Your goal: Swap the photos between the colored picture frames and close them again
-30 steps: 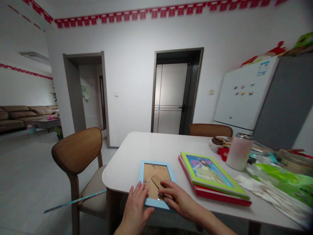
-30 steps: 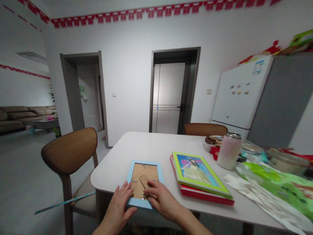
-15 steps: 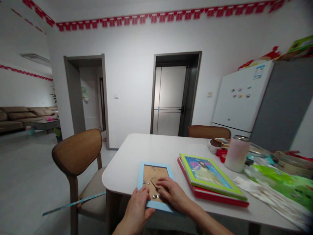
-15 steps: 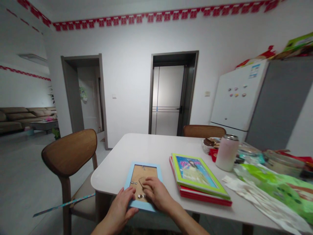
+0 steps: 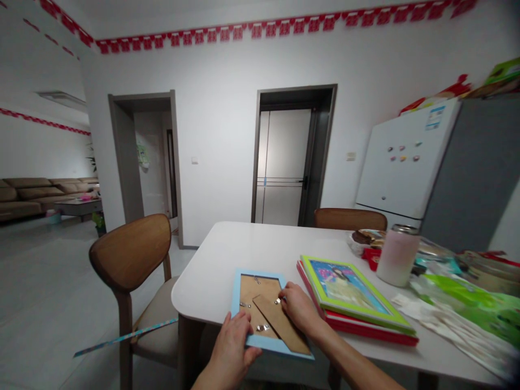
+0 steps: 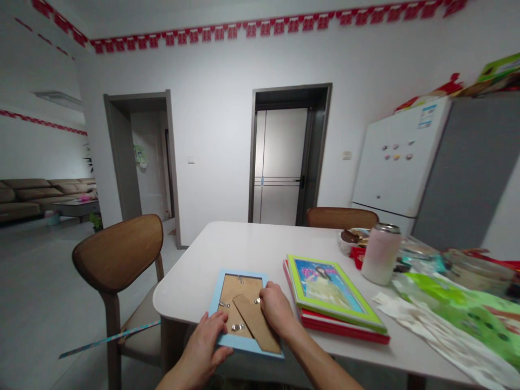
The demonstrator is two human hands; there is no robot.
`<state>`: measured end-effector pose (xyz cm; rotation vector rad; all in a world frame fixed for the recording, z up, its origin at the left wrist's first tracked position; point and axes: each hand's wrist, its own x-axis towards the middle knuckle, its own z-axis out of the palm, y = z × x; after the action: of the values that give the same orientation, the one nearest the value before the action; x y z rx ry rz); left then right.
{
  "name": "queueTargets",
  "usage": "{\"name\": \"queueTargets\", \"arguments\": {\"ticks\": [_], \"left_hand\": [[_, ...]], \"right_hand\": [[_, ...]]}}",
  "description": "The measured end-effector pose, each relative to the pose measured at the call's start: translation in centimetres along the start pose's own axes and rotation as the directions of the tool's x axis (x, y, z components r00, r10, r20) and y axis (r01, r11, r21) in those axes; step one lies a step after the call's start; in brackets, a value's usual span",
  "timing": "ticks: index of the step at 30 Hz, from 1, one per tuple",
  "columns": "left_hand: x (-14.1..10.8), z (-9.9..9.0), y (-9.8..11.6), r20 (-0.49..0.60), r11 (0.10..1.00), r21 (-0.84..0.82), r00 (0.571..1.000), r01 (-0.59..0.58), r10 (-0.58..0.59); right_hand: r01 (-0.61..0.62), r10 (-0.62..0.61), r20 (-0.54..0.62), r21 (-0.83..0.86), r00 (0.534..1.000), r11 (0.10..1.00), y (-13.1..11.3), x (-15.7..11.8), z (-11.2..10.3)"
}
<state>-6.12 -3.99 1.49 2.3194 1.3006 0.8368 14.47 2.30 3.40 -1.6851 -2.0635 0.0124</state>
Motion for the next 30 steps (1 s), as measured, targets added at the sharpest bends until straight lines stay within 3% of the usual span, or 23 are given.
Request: {"name": "queueTargets", "arguments": {"ticks": [4,9,16,23,30], "left_hand": [[0.0,0.0,0.0,-0.005,1.000,-0.005,1.000,-0.006,0.006],[0.1,0.1,0.1,0.006,1.000,0.021,1.000,-0.005,0.005],[0.2,0.4,-0.2,0.020,0.998,0.070,1.000,-0.012,0.011],[0.1,0.5,-0.1,0.006,0.999,0.048,1.000,-0.009,0.009],[0.0,0.0,0.4,0.009,1.000,-0.008,1.000,0.018,-0.018]], "right_hand": [[0.025,-0.024,-0.021,0.044,0.999,0.999,-0.8,0.0,0.4],[0.151,-0.159,0.042,0.156,0.986,0.976,-4.1,0.8,2.2],[0.138,-0.146,0.046,0.150,0.988,0.979,-6.3,2.0,4.0],[0.070,-0.073,0.034,0.071,0.997,0.995,-5.7,2.8,4.2],[-0.158,0.158,-0.011,-0.059,0.987,0.986,-2.7,5.0,4.6]]}}
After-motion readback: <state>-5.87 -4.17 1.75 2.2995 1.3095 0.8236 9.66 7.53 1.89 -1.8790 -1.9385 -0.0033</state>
